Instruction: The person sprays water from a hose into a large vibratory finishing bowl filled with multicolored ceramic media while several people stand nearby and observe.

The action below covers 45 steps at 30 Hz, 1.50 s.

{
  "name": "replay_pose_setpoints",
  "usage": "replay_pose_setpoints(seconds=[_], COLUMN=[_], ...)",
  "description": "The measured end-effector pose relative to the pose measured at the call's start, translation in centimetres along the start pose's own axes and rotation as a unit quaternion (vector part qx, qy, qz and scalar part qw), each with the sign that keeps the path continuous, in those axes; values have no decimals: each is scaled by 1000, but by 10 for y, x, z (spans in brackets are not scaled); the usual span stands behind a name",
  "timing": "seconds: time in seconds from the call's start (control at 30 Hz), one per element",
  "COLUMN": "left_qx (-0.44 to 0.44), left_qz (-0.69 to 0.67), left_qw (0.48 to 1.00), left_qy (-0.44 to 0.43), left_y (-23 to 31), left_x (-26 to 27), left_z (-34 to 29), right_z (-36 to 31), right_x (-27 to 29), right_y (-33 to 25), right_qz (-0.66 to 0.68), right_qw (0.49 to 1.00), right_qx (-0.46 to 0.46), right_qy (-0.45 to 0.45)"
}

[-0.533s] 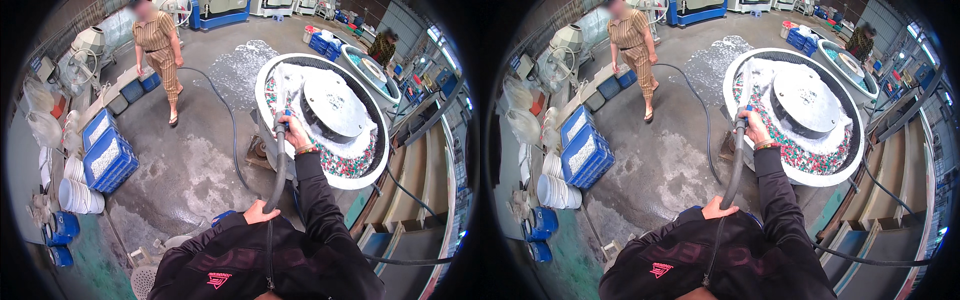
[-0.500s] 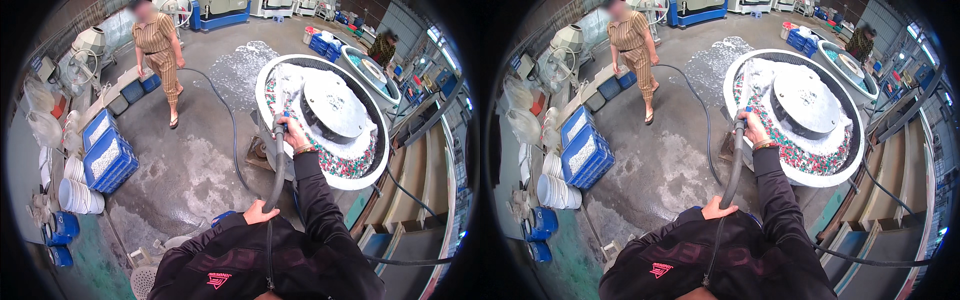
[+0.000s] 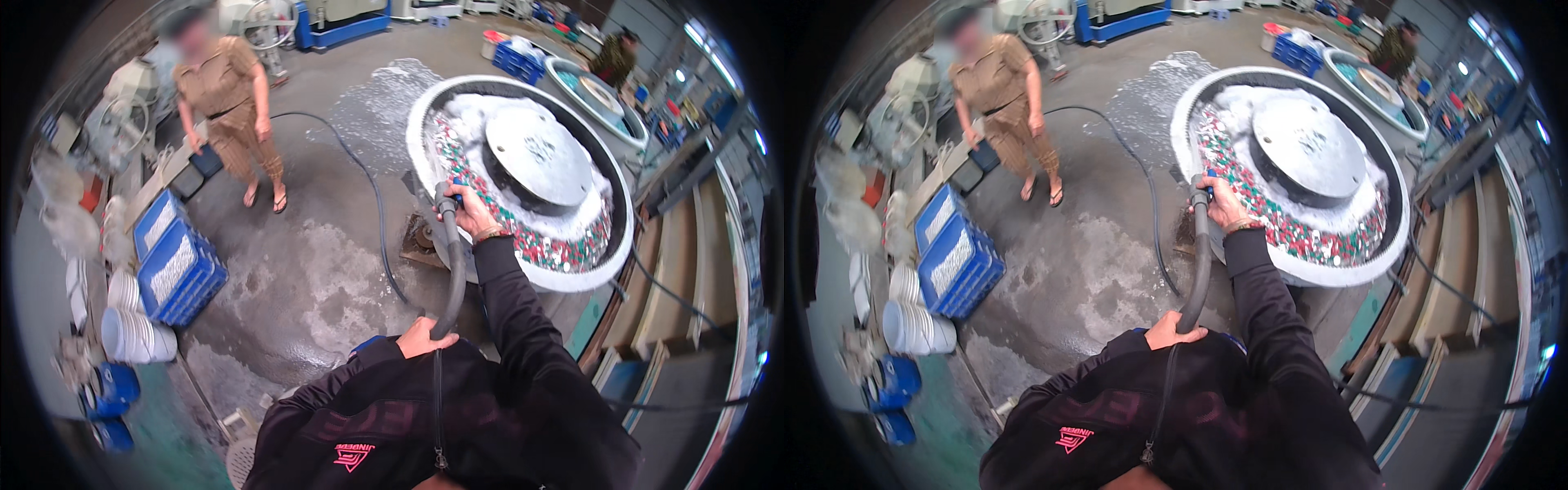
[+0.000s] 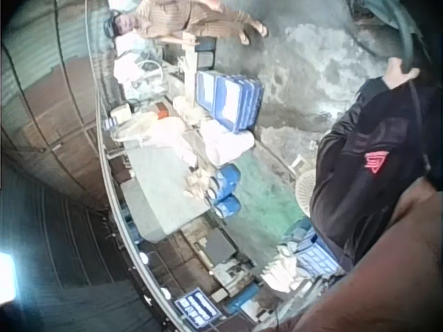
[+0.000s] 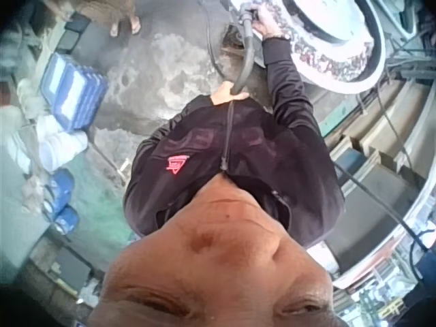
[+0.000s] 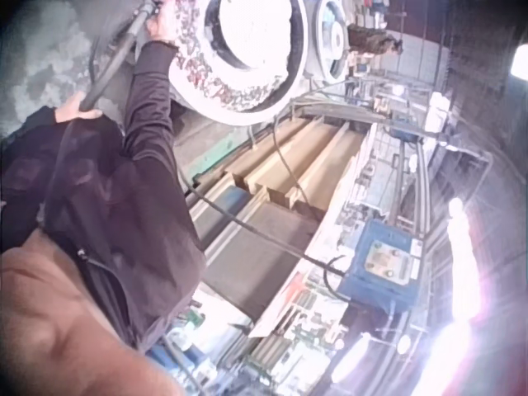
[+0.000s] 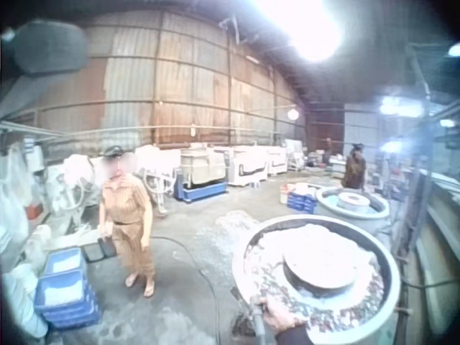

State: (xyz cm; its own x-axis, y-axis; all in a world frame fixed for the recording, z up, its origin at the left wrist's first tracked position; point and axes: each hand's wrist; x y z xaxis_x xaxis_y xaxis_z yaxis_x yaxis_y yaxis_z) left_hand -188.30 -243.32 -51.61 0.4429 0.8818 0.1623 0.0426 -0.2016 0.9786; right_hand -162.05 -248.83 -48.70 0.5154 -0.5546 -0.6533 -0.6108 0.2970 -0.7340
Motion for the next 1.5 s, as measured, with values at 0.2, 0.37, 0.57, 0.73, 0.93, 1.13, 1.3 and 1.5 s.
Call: replay_pose_setpoints(seconds=[0.2,0.37,0.57,0.73,0.93,1.13,1.3,1.5], left_qx=[20,-9,48,53,116,95,-9,-15], left_qz=[40,75,77,75,63,86,131,112], left_qw=[999,997,979,983,980,979,980,979], left_qy=[-19,-26,-185,-157,-146,-161,-150,-171], left_y=[0,3,17,37,47,65,86,107], left_x=[4,-8,-28,-47,-69,-104,-124,-150], left_z=[2,20,46,67,81,110,140,159], right_z=[-67,-149,-203,-207,-218,-242,-272,-306], right_x=[72,111,109,134,140,176,196,192], right_y=[17,12,-16,-29,-51,-72,-83,-133], right_qz=[70,106,88,107,102,77,116,70], right_qw=[987,971,950,950,943,950,945,946], right_qx=[35,85,208,203,228,242,231,265], right_qy=[138,197,216,213,218,180,198,175])
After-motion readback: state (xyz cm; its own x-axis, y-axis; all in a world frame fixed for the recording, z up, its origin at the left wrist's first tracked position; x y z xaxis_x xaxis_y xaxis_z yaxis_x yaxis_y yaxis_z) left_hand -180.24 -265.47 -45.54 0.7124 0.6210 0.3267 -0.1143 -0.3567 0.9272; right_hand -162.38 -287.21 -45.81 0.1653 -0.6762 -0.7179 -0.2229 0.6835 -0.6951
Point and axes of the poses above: each hand's wrist, its own z-axis towards the middle knuckle, its own x-axis out of the back of the hand, y = z × x, and after that the axes turned 15 degrees about -y, right-handed
